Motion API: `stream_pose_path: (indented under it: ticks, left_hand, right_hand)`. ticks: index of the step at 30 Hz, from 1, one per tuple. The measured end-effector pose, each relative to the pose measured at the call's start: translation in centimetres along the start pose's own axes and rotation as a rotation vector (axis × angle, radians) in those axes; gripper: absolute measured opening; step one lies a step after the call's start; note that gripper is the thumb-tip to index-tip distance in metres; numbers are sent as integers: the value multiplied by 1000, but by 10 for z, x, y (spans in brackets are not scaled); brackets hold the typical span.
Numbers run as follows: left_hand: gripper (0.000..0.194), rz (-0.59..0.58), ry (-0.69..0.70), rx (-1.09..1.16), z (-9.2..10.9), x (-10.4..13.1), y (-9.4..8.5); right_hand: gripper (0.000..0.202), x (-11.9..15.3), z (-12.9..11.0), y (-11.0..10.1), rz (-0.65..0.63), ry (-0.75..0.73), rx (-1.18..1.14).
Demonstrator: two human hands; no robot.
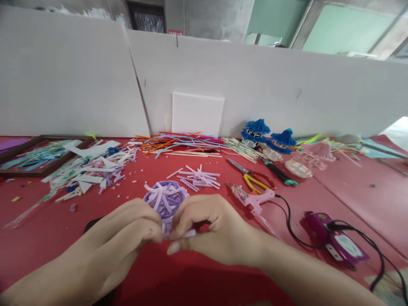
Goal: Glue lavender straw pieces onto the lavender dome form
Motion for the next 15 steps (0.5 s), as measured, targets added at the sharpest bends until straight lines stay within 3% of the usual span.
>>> stream_pose_path:
  ticks: [2,6,12,15]
  left_hand:
    - [30,-80,46,-21,3,3,-1]
    - [33,-158,82,-40,2,5,-5]
    - [31,-146,20,52,-11,13,-9]
    - [33,-97,-15,98,-13,14,-12]
  right_hand:
    - [6,7,-1,-3,-117,14,31]
    - [16,14,-9,-12,-266,15,100]
    - [12,17,-24,-24,-115,-126,214]
    - [41,18,-29,-16,-69,-217,327]
Point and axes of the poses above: each hand's wrist, its own x-axis away from the middle knuckle, its own y-axis out of the palm, z = x × y, the point moved 2 cm from there along -x, towards the middle knuckle, and after that the axes turned 10 degrees about -x, right-handed, at the moved point
